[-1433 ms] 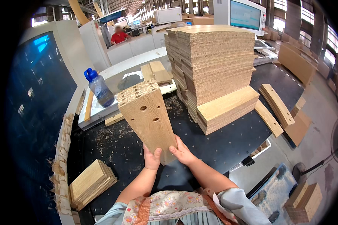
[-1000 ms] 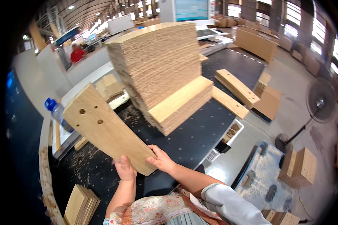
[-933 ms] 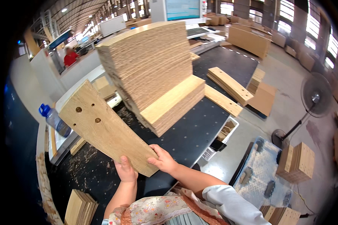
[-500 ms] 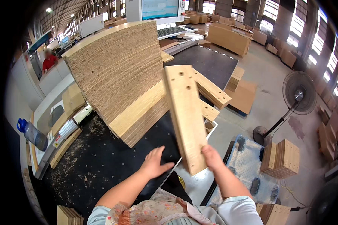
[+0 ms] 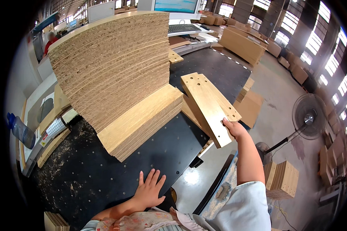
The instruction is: The person sorts and organizes wooden furniture panels by hand, picking them up from a stack, checking their surfaces and holes, and placing them into different stacks on a worktable.
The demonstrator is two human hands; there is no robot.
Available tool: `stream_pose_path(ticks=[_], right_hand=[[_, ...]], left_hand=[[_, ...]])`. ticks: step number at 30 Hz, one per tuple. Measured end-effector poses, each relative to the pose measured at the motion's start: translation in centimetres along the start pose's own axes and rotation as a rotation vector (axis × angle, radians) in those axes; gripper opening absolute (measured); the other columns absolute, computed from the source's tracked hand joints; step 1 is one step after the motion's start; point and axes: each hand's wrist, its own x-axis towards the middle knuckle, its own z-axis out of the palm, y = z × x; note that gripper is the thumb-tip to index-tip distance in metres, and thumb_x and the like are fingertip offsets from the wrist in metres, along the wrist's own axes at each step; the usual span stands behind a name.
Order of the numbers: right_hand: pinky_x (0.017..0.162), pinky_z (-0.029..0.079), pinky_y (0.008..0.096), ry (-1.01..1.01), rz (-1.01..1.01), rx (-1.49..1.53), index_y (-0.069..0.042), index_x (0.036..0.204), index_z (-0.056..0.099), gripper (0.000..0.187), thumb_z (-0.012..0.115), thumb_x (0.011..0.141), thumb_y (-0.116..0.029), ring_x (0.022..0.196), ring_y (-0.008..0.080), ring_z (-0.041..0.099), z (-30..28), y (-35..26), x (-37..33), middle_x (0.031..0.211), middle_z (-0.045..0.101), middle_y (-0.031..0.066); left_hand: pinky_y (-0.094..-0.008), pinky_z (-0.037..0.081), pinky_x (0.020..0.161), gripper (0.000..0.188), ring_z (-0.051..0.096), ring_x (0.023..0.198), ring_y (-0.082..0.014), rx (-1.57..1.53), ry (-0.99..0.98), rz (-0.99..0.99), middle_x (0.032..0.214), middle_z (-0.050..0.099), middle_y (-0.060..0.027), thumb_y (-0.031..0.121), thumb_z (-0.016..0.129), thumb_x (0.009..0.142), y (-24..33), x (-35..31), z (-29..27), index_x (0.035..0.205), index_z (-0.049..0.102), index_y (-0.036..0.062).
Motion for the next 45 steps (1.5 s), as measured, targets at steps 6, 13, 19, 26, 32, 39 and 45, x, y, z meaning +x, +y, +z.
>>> stream_pose_path(ticks=[6, 13, 19, 26, 32, 39, 45], right_hand=[[0.086, 0.045, 0.0355, -0.152, 0.057, -0.127, 0.001, 0.108, 0.067, 0.064, 0.056, 0.086, -0.058, 0.096, 0.0235, 0.06, 0.7, -2.1, 3.9, 0.104, 0.066, 0.0148], [0.082, 0.048, 0.0371, -0.201, 0.094, -0.178, -0.001, 0.11, 0.067, 0.066, 0.058, 0.083, -0.061, 0.093, 0.0251, 0.062, 0.9, -2.6, 5.2, 0.103, 0.067, 0.0138], [0.081, 0.05, 0.0392, -0.148, 0.229, -0.155, -0.002, 0.108, 0.067, 0.058, 0.068, 0.08, -0.052, 0.096, 0.0267, 0.064, 1.3, -4.6, 4.1, 0.1, 0.068, 0.0133], [0.079, 0.05, 0.036, 0.441, -0.243, -0.219, 0.001, 0.111, 0.06, 0.049, 0.072, 0.078, -0.032, 0.092, 0.0276, 0.064, 2.1, -1.4, -0.4, 0.095, 0.067, 0.0165], [0.105, 0.034, 0.0404, 0.585, -0.484, -0.09, -0.001, 0.141, 0.027, 0.102, 0.085, 0.06, -0.025, 0.127, 0.034, 0.039, 7.8, 5.2, -5.5, 0.137, 0.038, 0.0213], [0.107, 0.025, 0.0481, 0.478, -0.326, 0.272, -0.011, 0.149, 0.01, 0.122, 0.086, 0.055, -0.017, 0.137, 0.0313, 0.027, 9.8, 8.7, -2.5, 0.147, 0.029, 0.0142], [0.106, 0.031, 0.042, 0.423, -0.292, 0.37, -0.005, 0.146, 0.018, 0.11, 0.081, 0.057, -0.012, 0.129, 0.0285, 0.039, 8.8, 6.6, -2.8, 0.136, 0.043, 0.0155]], left_hand=[[-0.0676, 0.004, 0.106, 0.081, 0.014, 0.139, -0.0376, -0.02, -0.043, 0.01, 0.147, 0.022, -0.0227, 0.043, 0.065, 0.077, -0.1, 0.1, -0.2, 0.142, 0.033, 0.0076], [-0.0689, 0.008, 0.104, 0.081, 0.015, 0.138, -0.0381, 0.026, -0.047, 0.024, 0.145, 0.024, -0.023, 0.045, 0.065, 0.076, 0.0, 0.1, -0.4, 0.141, 0.034, 0.0078], [-0.0685, 0.009, 0.105, 0.082, 0.017, 0.138, -0.038, 0.022, -0.025, 0.022, 0.145, 0.025, -0.0226, 0.044, 0.067, 0.075, 0.0, 0.1, -0.6, 0.141, 0.035, 0.0077], [-0.0681, 0.009, 0.105, 0.082, 0.017, 0.138, -0.0375, 0.024, 0.014, 0.039, 0.145, 0.026, -0.0226, 0.045, 0.068, 0.073, 0.0, 0.2, -0.3, 0.139, 0.038, 0.0076], [-0.0673, 0.007, 0.106, 0.081, 0.017, 0.139, -0.0369, 0.0, 0.03, 0.029, 0.144, 0.027, -0.0222, 0.043, 0.069, 0.072, 0.0, 0.0, -0.2, 0.139, 0.039, 0.008], [-0.0653, 0.006, 0.107, 0.082, 0.016, 0.139, -0.037, 0.002, 0.045, 0.025, 0.145, 0.026, -0.0224, 0.042, 0.07, 0.07, 0.0, 0.3, -0.2, 0.137, 0.041, 0.0055], [-0.0655, 0.005, 0.107, 0.083, 0.016, 0.139, -0.0374, 0.005, 0.025, 0.022, 0.145, 0.025, -0.0227, 0.044, 0.07, 0.07, -0.2, 0.0, -0.1, 0.137, 0.04, 0.0053]])
